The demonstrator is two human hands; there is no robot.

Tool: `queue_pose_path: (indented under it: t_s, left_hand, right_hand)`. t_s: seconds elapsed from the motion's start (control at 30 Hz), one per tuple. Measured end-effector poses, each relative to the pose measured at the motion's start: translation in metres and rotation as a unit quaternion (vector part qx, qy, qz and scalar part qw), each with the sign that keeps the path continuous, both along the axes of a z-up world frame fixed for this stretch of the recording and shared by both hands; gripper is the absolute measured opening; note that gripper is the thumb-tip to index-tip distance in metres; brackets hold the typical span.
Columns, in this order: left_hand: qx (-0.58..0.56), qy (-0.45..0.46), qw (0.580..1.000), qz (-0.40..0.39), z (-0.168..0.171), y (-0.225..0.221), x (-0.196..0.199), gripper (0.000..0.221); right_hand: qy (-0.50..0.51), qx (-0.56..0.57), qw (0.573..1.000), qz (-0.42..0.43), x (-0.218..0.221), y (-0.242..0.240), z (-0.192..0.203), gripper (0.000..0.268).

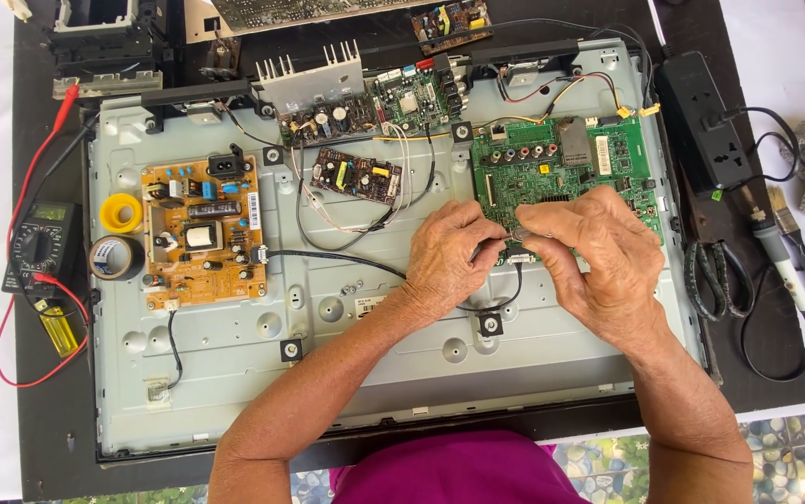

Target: Fastening a main circuit board to a television chassis using a screwdriver and screws.

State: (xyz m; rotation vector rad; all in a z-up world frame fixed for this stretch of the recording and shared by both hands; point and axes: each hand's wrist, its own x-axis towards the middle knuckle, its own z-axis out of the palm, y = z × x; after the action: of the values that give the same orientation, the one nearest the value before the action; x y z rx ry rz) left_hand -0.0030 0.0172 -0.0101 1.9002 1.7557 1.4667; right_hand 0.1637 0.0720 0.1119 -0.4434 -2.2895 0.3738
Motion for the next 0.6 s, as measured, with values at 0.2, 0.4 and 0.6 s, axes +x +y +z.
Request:
queue_pose_path:
  t_s: [0.2, 0.4, 0.6]
  left_hand:
    - [0.001, 0.006, 1.0, 0.001, -0.003, 0.001, 0.001, 0.005]
    - [-0.003, 0.001, 1.0, 0.004, -0.004, 0.001, 0.002, 0.007]
    - [-0.005, -0.006, 1.0, 0.004, -0.005, 0.001, 0.001, 0.01]
  right_hand:
    - [0.022, -0.046, 0.999, -0.003, -0.003, -0.002, -0.002, 0.042]
    - [0.049, -0.101, 0.994, 0.002, -0.007, -0.002, -0.005, 0.026]
    - [0.024, -0.133, 0.991, 0.007, -0.003, -0.003, 0.004, 0.026]
